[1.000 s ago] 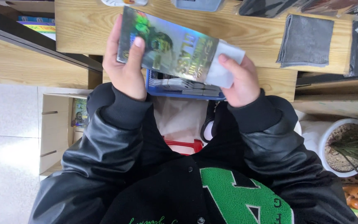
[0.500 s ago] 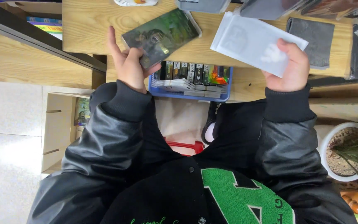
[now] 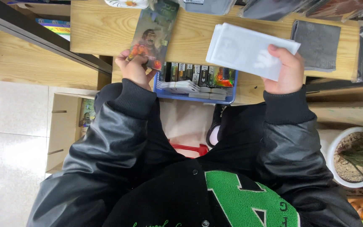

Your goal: The person is removing a screen protector from its retail packaging and placing it into a protective white sleeve, repeatedly inspecting and re-inserting it.

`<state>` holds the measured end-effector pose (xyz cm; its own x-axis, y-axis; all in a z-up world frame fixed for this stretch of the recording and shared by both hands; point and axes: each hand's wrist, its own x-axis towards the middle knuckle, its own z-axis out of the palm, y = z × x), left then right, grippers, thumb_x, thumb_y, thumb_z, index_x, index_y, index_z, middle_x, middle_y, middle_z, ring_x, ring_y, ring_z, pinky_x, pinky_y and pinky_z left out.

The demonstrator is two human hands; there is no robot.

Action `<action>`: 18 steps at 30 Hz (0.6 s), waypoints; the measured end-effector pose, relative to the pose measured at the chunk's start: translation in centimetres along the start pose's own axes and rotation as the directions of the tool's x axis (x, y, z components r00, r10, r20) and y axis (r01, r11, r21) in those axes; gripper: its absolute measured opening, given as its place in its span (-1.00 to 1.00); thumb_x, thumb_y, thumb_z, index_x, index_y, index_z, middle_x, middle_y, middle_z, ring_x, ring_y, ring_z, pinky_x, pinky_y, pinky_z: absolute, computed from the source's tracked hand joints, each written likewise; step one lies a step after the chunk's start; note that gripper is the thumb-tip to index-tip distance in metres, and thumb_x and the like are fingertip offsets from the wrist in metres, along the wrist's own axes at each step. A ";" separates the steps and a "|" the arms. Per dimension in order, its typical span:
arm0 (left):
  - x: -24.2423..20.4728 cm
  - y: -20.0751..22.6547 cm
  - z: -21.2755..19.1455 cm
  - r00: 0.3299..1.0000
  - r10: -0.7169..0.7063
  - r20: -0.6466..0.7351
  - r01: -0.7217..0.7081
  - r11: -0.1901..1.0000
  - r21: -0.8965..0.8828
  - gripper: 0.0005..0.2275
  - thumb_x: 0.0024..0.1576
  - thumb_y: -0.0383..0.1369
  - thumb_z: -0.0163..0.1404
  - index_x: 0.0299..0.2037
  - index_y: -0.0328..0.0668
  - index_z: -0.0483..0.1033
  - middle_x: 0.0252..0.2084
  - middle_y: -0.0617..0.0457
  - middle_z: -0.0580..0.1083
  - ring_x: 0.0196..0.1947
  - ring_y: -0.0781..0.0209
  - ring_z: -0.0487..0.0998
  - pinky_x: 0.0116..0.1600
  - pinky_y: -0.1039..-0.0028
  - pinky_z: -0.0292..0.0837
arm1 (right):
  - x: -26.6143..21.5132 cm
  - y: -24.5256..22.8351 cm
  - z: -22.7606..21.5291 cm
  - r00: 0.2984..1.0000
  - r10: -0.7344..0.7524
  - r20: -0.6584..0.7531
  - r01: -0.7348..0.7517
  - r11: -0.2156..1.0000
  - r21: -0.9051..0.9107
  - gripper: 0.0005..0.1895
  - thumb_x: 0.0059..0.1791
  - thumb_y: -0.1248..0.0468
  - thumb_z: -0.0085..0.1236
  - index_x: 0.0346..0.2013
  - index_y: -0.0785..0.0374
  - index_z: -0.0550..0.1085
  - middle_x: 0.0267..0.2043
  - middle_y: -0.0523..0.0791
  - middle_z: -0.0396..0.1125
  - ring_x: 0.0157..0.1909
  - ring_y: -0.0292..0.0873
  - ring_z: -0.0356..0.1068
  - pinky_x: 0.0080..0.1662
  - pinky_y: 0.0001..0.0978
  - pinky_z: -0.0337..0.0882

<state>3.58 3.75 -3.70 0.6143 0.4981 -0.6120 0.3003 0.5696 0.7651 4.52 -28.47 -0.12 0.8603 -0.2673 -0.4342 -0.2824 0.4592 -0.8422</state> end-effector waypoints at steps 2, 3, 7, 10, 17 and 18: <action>0.6 -1.2 -0.8 0.998 0.044 0.033 -0.045 0.998 0.032 -0.66 -0.07 -0.58 -0.20 -0.15 0.12 0.15 -0.27 -0.03 0.32 -0.42 0.19 0.35 -0.35 0.29 0.47 | -0.6 0.1 0.5 0.999 -0.014 0.052 0.016 0.999 -0.031 -0.71 -0.25 0.38 0.27 -0.25 0.16 0.50 -0.28 -0.14 0.43 -0.18 -0.09 0.49 -0.12 -0.23 0.52; 0.9 -1.9 -1.1 0.994 0.082 0.070 -0.087 0.994 0.068 -0.63 -0.10 -0.58 -0.15 -0.12 0.12 0.18 -0.18 -0.04 0.28 -0.34 0.11 0.36 -0.28 0.25 0.51 | -1.0 0.2 0.7 0.995 -0.026 0.096 0.032 0.998 -0.059 -0.65 -0.25 0.43 0.30 -0.21 0.10 0.50 -0.32 -0.20 0.40 -0.17 -0.14 0.46 -0.02 -0.25 0.56; 1.3 -2.6 -1.4 0.996 0.044 0.076 -0.053 0.993 0.108 -0.63 -0.15 -0.58 -0.18 -0.17 0.12 0.22 -0.15 -0.04 0.27 -0.26 0.06 0.35 -0.25 0.30 0.39 | -1.2 0.4 -0.1 0.978 0.047 0.205 -0.014 0.987 -0.161 -0.63 -0.25 0.42 0.33 -0.23 0.01 0.49 -0.30 -0.23 0.39 -0.13 -0.22 0.48 0.03 -0.29 0.58; 1.8 -2.3 -1.5 0.996 0.024 0.084 -0.035 0.990 0.139 -0.63 -0.16 -0.59 -0.19 -0.17 0.10 0.22 -0.15 -0.04 0.27 -0.27 0.06 0.36 -0.25 0.29 0.38 | -0.6 1.3 -1.0 0.955 -0.033 0.294 0.101 0.970 -0.219 -0.62 -0.33 0.52 0.30 -0.29 0.13 0.49 -0.39 -0.23 0.36 -0.16 -0.23 0.50 -0.04 -0.42 0.54; 2.2 -2.5 -2.1 0.995 -0.037 0.097 0.037 0.999 0.003 -0.63 0.01 -0.59 -0.17 -0.03 0.01 0.07 -0.23 -0.03 0.22 -0.23 0.08 0.36 -0.05 0.00 0.59 | -0.2 1.5 -1.5 0.936 0.018 0.353 0.101 0.943 -0.316 -0.62 -0.31 0.45 0.35 -0.27 0.11 0.48 -0.35 -0.21 0.40 -0.19 -0.22 0.50 -0.07 -0.47 0.52; 2.2 -2.4 -2.2 0.993 -0.043 0.106 0.046 0.999 -0.023 -0.63 0.05 -0.60 -0.19 0.01 -0.03 0.02 -0.25 -0.03 0.18 -0.24 0.09 0.36 0.00 -0.04 0.60 | 0.1 1.7 -1.8 0.935 0.026 0.353 0.095 0.942 -0.322 -0.63 -0.30 0.44 0.36 -0.27 0.10 0.48 -0.33 -0.20 0.41 -0.18 -0.22 0.50 -0.05 -0.44 0.53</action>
<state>2.64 4.90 -7.36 0.6750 0.4009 -0.6194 0.3110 0.6066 0.7316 3.40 -29.26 -2.17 0.9470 0.0608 -0.3155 -0.3210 0.1347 -0.9374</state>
